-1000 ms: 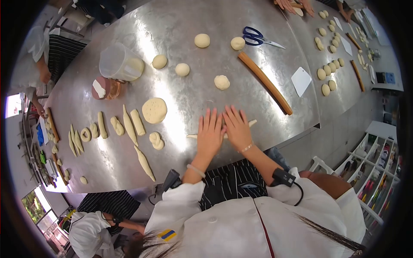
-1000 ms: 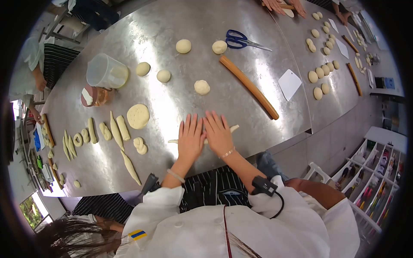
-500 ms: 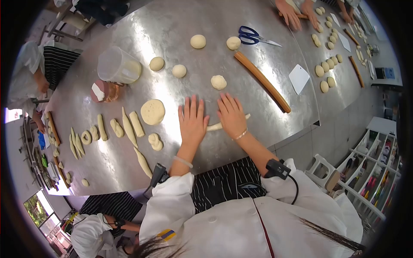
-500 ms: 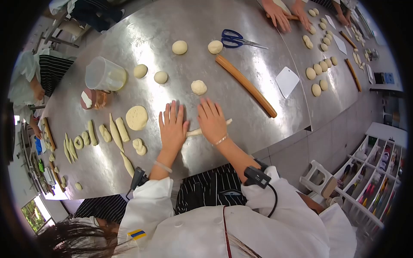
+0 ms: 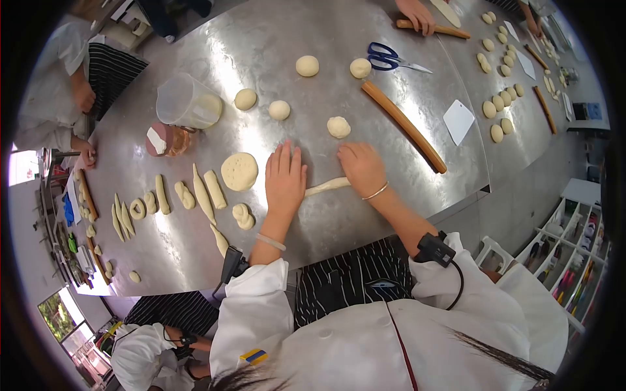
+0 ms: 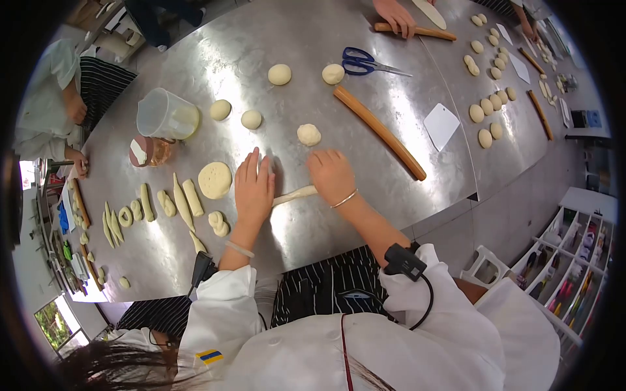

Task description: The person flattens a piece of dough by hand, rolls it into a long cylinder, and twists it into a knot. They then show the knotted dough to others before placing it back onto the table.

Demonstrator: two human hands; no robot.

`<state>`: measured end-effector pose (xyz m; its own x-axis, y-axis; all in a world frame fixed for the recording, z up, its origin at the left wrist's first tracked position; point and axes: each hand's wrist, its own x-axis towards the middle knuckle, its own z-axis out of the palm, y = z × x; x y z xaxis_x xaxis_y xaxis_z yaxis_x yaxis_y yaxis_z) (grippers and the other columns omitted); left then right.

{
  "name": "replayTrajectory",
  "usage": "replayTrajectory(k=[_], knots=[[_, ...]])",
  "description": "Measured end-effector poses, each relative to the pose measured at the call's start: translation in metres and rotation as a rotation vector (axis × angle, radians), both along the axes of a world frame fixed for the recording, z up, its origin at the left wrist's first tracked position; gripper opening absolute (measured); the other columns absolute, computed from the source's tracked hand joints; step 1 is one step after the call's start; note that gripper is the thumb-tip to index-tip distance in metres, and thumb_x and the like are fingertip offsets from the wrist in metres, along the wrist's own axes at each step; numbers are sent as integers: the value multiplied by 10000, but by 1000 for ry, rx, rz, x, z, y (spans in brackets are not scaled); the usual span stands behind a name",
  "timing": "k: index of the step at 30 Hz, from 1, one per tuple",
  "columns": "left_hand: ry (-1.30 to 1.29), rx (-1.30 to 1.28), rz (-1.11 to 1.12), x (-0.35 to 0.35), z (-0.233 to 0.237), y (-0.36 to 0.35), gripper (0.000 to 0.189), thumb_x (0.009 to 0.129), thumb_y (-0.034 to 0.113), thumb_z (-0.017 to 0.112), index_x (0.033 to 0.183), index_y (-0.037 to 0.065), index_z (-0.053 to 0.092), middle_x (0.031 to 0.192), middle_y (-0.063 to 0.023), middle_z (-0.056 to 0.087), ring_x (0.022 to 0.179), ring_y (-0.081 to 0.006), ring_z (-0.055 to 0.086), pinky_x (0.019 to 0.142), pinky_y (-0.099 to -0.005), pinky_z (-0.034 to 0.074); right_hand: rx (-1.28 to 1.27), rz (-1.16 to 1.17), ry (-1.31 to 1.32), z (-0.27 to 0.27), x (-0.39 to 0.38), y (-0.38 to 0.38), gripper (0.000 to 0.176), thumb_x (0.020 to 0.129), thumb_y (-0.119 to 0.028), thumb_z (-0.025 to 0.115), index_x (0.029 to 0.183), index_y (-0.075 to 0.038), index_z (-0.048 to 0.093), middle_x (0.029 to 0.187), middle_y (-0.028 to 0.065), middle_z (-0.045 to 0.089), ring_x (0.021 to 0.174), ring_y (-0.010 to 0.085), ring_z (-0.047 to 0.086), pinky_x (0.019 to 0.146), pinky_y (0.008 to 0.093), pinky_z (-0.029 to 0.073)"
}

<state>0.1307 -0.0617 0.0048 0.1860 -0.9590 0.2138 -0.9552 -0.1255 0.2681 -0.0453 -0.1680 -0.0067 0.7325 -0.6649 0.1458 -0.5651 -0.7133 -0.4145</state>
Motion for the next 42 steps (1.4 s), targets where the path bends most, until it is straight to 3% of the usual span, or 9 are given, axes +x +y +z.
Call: replayTrajectory(k=[4, 7, 9, 12, 15, 24, 32, 35, 42], knots=[[120, -67, -64, -10, 3, -3, 483, 793, 165, 606, 1228, -11, 492, 1317, -181, 455, 1192, -341, 445, 1025, -450, 339, -115, 27, -241, 7, 0, -3, 222, 768, -128, 613, 960, -17, 603, 952, 77, 645, 848, 273, 609, 760, 358, 465], [258, 20, -149, -36, -7, 5, 564, 805, 261, 612, 1282, 5, 456, 1377, -172, 403, 1270, -350, 375, 1062, -466, 292, -33, 173, -265, -1, 0, 18, 360, 770, -191, 630, 1078, -12, 579, 1124, 112, 601, 1031, 278, 570, 875, 402, 433], [194, 115, -173, -43, -13, 33, 621, 796, 303, 614, 1314, 16, 426, 1406, -163, 372, 1299, -347, 341, 1066, -486, 271, -66, 170, 62, 3, -15, 42, 576, 757, -308, 646, 1238, -23, 504, 1338, 129, 467, 1258, 266, 423, 1012, 474, 324], [111, 252, -244, -55, -11, 85, 712, 786, 402, 601, 1362, 42, 385, 1453, -140, 316, 1352, -332, 267, 1077, -525, 218, 35, 191, 206, -1, -61, 87, 752, 729, -413, 645, 1339, -37, 415, 1462, 114, 315, 1380, 252, 242, 1078, 521, 198], [99, 318, -295, -66, -11, 113, 744, 789, 463, 580, 1381, 64, 370, 1477, -116, 288, 1378, -314, 230, 1084, -545, 179, 60, 154, 216, 4, -79, 119, 772, 709, -434, 649, 1335, -40, 426, 1451, 104, 339, 1376, 267, 251, 1074, 521, 205], [94, 185, -191, -13, -12, 11, 724, 776, 383, 629, 1370, 57, 374, 1466, -143, 294, 1362, -322, 251, 1081, -510, 220, 11, 137, 78, -5, -19, 22, 699, 739, -392, 656, 1313, -55, 444, 1440, 120, 350, 1357, 297, 277, 1080, 468, 244], [76, 380, -326, -54, 0, 150, 671, 782, 356, 637, 1358, 96, 411, 1457, -139, 313, 1359, -327, 262, 1068, -522, 234, 145, 165, 276, 23, -129, 119, 677, 720, -358, 687, 1286, -68, 454, 1432, 133, 362, 1346, 313, 301, 1073, 544, 201], [35, 250, -113, -58, 4, 126, 673, 776, 347, 640, 1352, 80, 416, 1447, -147, 324, 1356, -319, 270, 1070, -508, 228, 109, 130, 119, 19, -111, 91, 560, 750, -287, 671, 1217, -27, 505, 1391, 135, 406, 1318, 303, 342, 1059, 485, 262], [259, 155, -184, -65, -7, 28, 712, 778, 372, 623, 1364, 45, 385, 1462, -162, 296, 1353, -342, 264, 1080, -509, 207, -50, 256, 14, -5, -40, 12, 533, 787, -311, 626, 1216, -16, 514, 1375, 136, 421, 1306, 307, 351, 1052, 452, 288]])
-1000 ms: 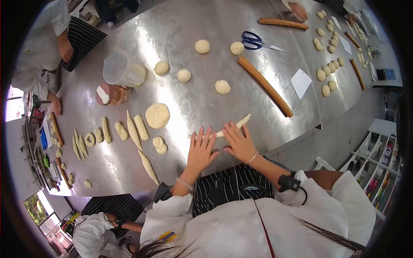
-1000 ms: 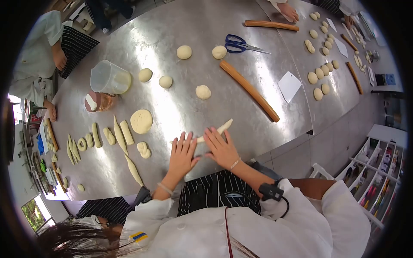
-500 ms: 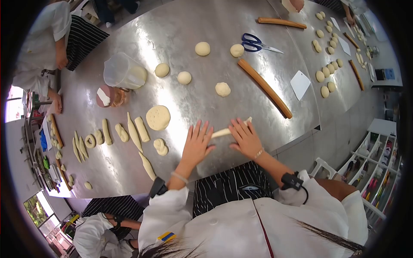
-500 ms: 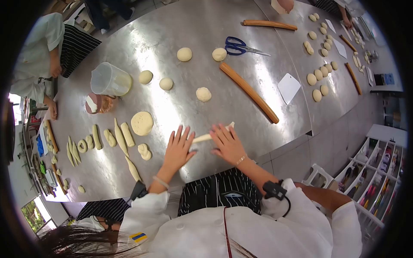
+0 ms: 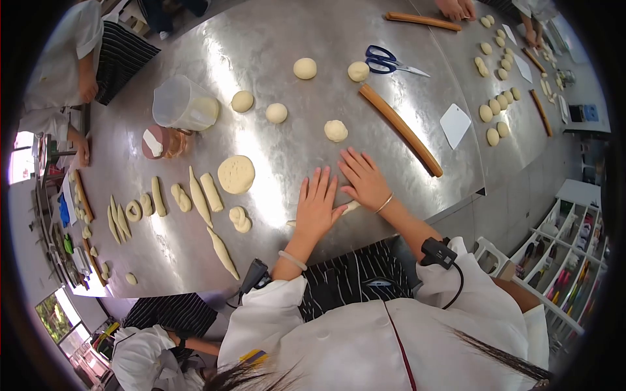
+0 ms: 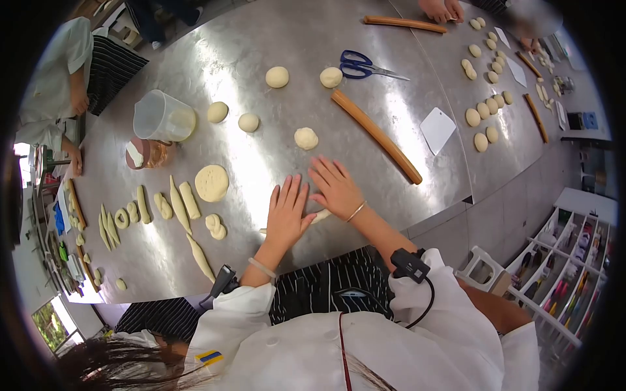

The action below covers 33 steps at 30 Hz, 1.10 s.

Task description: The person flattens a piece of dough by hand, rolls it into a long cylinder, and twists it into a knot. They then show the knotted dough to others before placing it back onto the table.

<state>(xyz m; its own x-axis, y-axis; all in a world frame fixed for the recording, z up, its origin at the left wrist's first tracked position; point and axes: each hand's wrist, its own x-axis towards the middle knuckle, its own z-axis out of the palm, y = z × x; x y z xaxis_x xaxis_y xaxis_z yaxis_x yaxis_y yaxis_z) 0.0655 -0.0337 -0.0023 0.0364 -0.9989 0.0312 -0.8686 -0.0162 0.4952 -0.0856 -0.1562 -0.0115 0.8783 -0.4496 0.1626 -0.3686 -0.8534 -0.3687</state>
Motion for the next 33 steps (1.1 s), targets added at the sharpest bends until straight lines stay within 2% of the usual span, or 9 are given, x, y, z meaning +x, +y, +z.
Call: replayTrajectory(k=[4, 8, 10, 16, 20, 26, 28, 30, 33], knots=[[-71, 134, -66, -5, 1, 58, 748, 759, 458, 621, 1371, 90, 396, 1466, -142, 298, 1364, -335, 246, 1082, -536, 194, 103, -42, 236, 11, -48, 40, 710, 773, -451, 590, 1359, -96, 405, 1465, 108, 315, 1362, 302, 262, 1081, 538, 188], [-174, 225, -91, -22, -4, 120, 745, 756, 511, 606, 1377, 152, 408, 1474, -93, 303, 1375, -322, 230, 1082, -552, 190, 121, -136, 322, 15, -84, 102, 717, 764, -477, 587, 1352, -105, 416, 1470, 94, 308, 1374, 294, 237, 1077, 564, 163], [-166, 214, -75, -17, 0, 101, 728, 768, 504, 599, 1380, 160, 405, 1478, -74, 302, 1378, -324, 222, 1082, -549, 186, 115, -170, 338, 16, -75, 96, 715, 763, -474, 592, 1352, -107, 417, 1468, 95, 311, 1377, 292, 232, 1077, 567, 158], [-236, 2, 176, 35, -2, -4, 679, 801, 416, 598, 1381, 127, 394, 1474, -121, 291, 1355, -343, 249, 1077, -551, 182, 5, -356, 105, -12, -4, -3, 643, 780, -365, 632, 1316, -64, 442, 1446, 123, 335, 1351, 319, 269, 1056, 567, 199], [-119, 92, 54, 40, -7, 26, 686, 790, 372, 625, 1383, 125, 384, 1467, -125, 299, 1364, -341, 235, 1078, -537, 204, 57, -306, 120, -9, -29, 21, 651, 770, -310, 657, 1325, -57, 429, 1451, 129, 326, 1351, 322, 274, 1063, 555, 199], [-171, 218, -13, 16, 0, 124, 667, 800, 403, 605, 1368, 113, 409, 1452, -142, 326, 1362, -353, 250, 1077, -556, 174, 169, -231, 284, 12, -97, 96, 714, 775, -368, 630, 1381, -92, 372, 1476, 110, 295, 1375, 318, 232, 1079, 570, 129], [-126, 230, 7, 22, 3, 115, 652, 806, 361, 603, 1366, 91, 404, 1454, -154, 319, 1367, -352, 242, 1079, -567, 149, 174, -242, 293, 11, -92, 88, 718, 777, -382, 622, 1385, -98, 368, 1477, 106, 295, 1377, 320, 226, 1078, 573, 125], [-243, 102, 171, 34, 6, 87, 645, 799, 345, 610, 1358, 92, 414, 1469, -138, 301, 1366, -332, 251, 1069, -541, 215, 72, -334, 258, 5, -70, 54, 715, 794, -388, 608, 1394, -92, 355, 1480, 114, 287, 1380, 325, 218, 1075, 575, 126], [-208, 20, 197, 46, 25, 45, 611, 796, 261, 623, 1338, 63, 423, 1442, -159, 332, 1347, -343, 281, 1064, -510, 250, 15, -417, 142, 8, -43, 1, 648, 798, -346, 619, 1346, -71, 412, 1452, 138, 323, 1357, 337, 253, 1064, 554, 180]])
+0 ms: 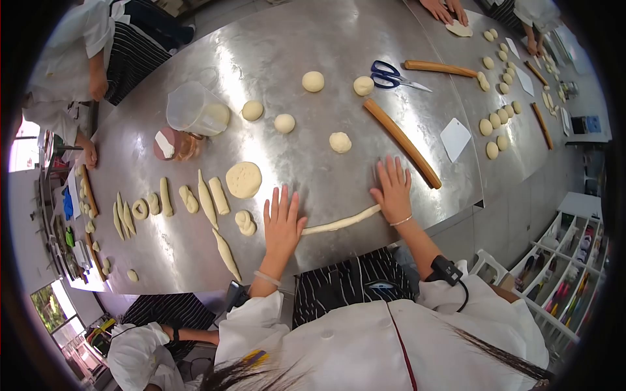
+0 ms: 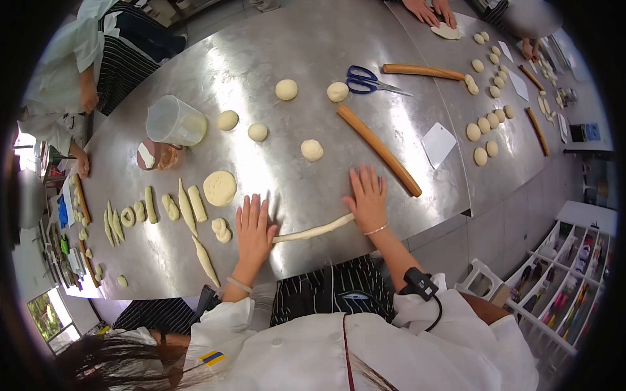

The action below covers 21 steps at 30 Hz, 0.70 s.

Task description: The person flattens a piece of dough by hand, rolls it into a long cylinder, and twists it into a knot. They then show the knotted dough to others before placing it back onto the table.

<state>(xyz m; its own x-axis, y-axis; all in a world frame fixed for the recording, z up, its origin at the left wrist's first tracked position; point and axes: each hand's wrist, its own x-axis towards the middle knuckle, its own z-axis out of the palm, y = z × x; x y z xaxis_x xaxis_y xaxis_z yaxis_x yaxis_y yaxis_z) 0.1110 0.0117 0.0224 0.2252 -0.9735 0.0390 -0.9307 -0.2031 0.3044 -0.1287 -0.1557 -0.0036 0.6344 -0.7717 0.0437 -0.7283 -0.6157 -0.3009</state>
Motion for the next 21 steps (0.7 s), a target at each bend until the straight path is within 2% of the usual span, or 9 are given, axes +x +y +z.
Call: replayTrajectory(k=[2, 3, 5, 6, 8, 13, 15, 18, 21], knots=[[87, -40, -4, -2, 2, -7, 592, 789, 231, 630, 1319, 51, 436, 1416, -166, 358, 1327, -350, 308, 1057, -496, 270, -94, -25, -194, 3, 1, -20, 542, 775, -277, 654, 1242, -50, 495, 1381, 151, 400, 1268, 349, 365, 1007, 495, 301], [180, -80, -15, -4, 3, -10, 574, 782, 201, 637, 1299, 38, 449, 1391, -172, 383, 1306, -356, 334, 1050, -481, 290, -97, -25, -199, 6, -2, -18, 542, 775, -277, 654, 1242, -50, 495, 1381, 151, 400, 1268, 349, 365, 1007, 495, 301], [190, -81, -51, -14, -5, 0, 530, 784, 202, 638, 1254, 18, 478, 1331, -175, 431, 1263, -352, 380, 1036, -467, 316, 170, 175, -210, 13, -13, -6, 434, 749, -203, 675, 1129, -39, 546, 1260, 141, 490, 1141, 327, 462, 914, 426, 389], [232, -33, -135, -22, -12, 9, 502, 794, 184, 624, 1242, 8, 484, 1322, -176, 439, 1243, -358, 393, 1026, -456, 320, 162, 178, -212, 16, -19, 1, 434, 749, -203, 675, 1129, -39, 546, 1260, 141, 490, 1141, 327, 462, 914, 426, 389], [253, 13, -225, -39, -15, 25, 477, 788, 153, 626, 1224, 7, 499, 1279, -164, 467, 1191, -345, 431, 993, -429, 344, 180, 435, -84, 21, -30, 18, 422, 722, -172, 692, 1101, -44, 559, 1115, 116, 540, 1019, 287, 507, 829, 389, 423], [174, -13, -137, -60, -16, 38, 449, 786, 149, 610, 1211, 34, 526, 1050, -106, 550, 997, -277, 519, 858, -408, 407, 172, 399, -14, 0, -23, 21, 231, 727, -178, 624, 928, -77, 573, 899, 74, 517, 881, 251, 501, 738, 364, 422], [165, 42, -95, -61, -16, 24, 394, 769, 117, 599, 1152, 36, 551, 955, -107, 551, 939, -286, 525, 800, -410, 419, 162, 451, 89, 12, -14, 14, 156, 741, -173, 582, 873, -95, 552, 891, 70, 519, 882, 251, 500, 741, 359, 422], [209, 37, -155, -54, -20, 21, 315, 748, 94, 596, 1060, 49, 586, 887, -116, 542, 887, -299, 524, 764, -420, 426, 110, 558, -56, 2, -20, 5, 160, 736, -167, 598, 877, -112, 549, 897, 62, 522, 898, 243, 501, 743, 350, 419], [287, 145, -194, -46, -20, 24, 253, 732, 89, 621, 984, 72, 607, 888, -119, 549, 870, -306, 526, 744, -422, 430, 263, 760, -141, 3, -21, -8, 189, 753, -189, 634, 864, -92, 517, 853, 76, 553, 820, 276, 552, 678, 390, 434]])
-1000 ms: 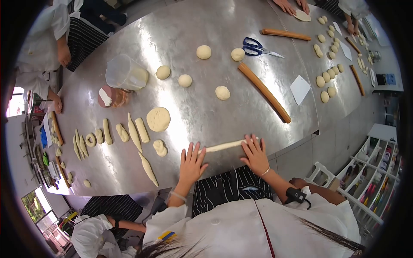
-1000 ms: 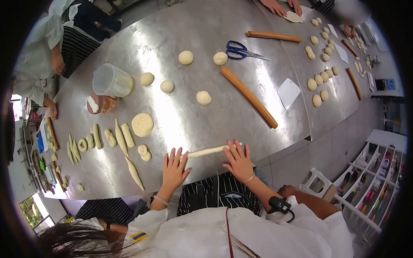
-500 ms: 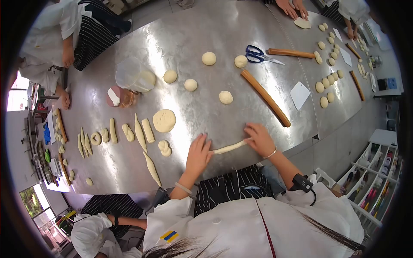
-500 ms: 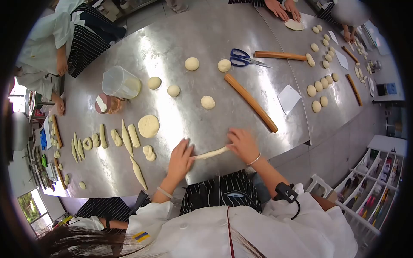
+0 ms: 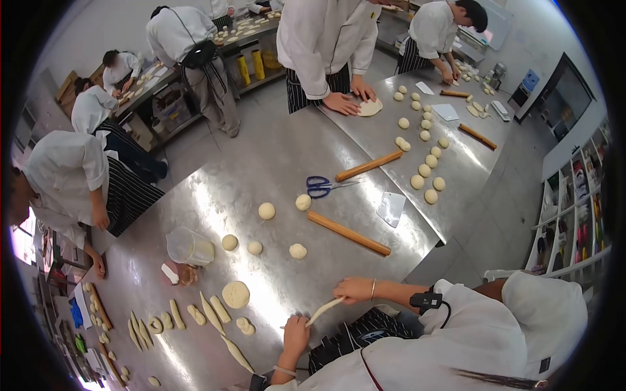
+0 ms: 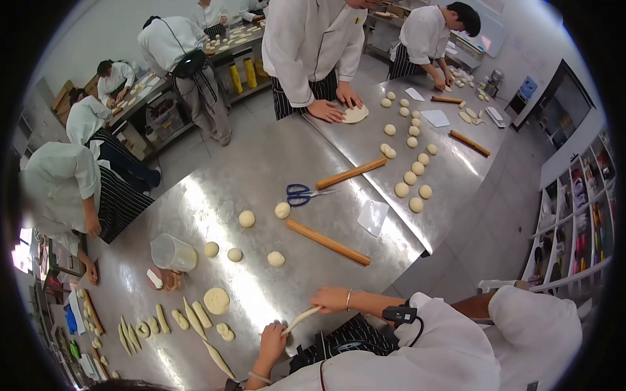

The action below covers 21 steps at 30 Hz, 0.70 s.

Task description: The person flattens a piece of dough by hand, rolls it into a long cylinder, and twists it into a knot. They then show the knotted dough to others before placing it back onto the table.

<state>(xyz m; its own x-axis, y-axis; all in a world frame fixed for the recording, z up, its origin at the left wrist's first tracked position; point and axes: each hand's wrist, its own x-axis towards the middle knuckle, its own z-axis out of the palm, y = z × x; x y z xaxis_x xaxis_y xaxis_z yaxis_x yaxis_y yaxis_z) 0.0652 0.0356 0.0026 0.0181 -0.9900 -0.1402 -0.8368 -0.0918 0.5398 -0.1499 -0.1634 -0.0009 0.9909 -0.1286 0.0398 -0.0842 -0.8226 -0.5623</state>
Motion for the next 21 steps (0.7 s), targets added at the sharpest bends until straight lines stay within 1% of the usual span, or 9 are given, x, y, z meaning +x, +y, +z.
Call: replayTrajectory(k=[2, 6, 7, 8, 10, 11, 14, 17, 21], knots=[[104, -31, 59, 2, 13, 6, 230, 712, 85, 650, 940, 87, 612, 876, -108, 548, 835, -314, 525, 749, -418, 428, 332, -49, 300, 16, 0, 4, 180, 811, -186, 603, 932, -83, 519, 806, 98, 589, 765, 308, 585, 646, 418, 448], [343, -60, 145, 11, 27, 3, 223, 760, 93, 659, 976, 106, 606, 1065, -102, 620, 978, -259, 580, 866, -385, 408, 450, -70, 180, 45, 16, -6, 245, 843, -213, 594, 1046, -91, 529, 784, 121, 619, 739, 346, 599, 642, 439, 460], [335, 90, 167, 15, 33, 1, 250, 789, 112, 656, 1030, 96, 589, 1109, -118, 632, 1008, -239, 609, 927, -376, 379, 358, -64, 247, 57, 24, -14, 271, 837, -226, 602, 1071, -102, 544, 796, 123, 625, 756, 342, 602, 650, 442, 464], [519, 196, 190, 24, 15, 0, 249, 822, 109, 644, 1055, 61, 568, 1044, -110, 657, 950, -222, 642, 921, -368, 407, 267, -54, 310, 71, 33, -23, 298, 830, -239, 610, 1095, -112, 559, 807, 124, 631, 772, 337, 605, 658, 445, 468], [759, 129, 313, 17, 43, -13, 237, 856, 73, 610, 1081, 29, 552, 999, -95, 670, 942, -180, 642, 908, -337, 441, 9, 88, 270, 116, 51, -44, 292, 815, -248, 623, 1069, -106, 596, 825, 125, 640, 792, 330, 609, 692, 449, 470], [818, 70, 288, 16, 54, -22, 249, 868, 52, 588, 1110, 20, 540, 1018, -90, 663, 950, -163, 633, 895, -322, 454, -63, 93, 244, 136, 62, -51, 145, 781, -207, 645, 874, -98, 628, 813, 108, 637, 786, 322, 626, 681, 449, 485], [937, 14, 295, 14, 72, -44, 340, 892, -2, 534, 1221, -6, 448, 1067, -106, 640, 992, -173, 608, 896, -304, 461, -307, 205, 145, 206, 89, -65, 88, 775, -185, 639, 825, -113, 635, 782, 67, 626, 769, 267, 628, 704, 399, 473], [1179, -38, 375, 9, 96, -64, 367, 883, 12, 547, 1244, 11, 483, 1116, -93, 623, 1016, -173, 598, 915, -302, 442, -476, 297, 55, 256, 110, -70, 56, 764, -166, 634, 804, -126, 631, 753, 40, 610, 754, 229, 629, 703, 354, 460], [1228, -142, 308, 8, 110, -80, 398, 882, 22, 555, 1272, 8, 473, 1136, -91, 614, 1048, -180, 581, 933, -303, 428, -731, 431, 52, 317, 126, -60, 70, 736, -155, 623, 802, -132, 615, 776, 0, 575, 800, 159, 596, 720, 292, 422]])
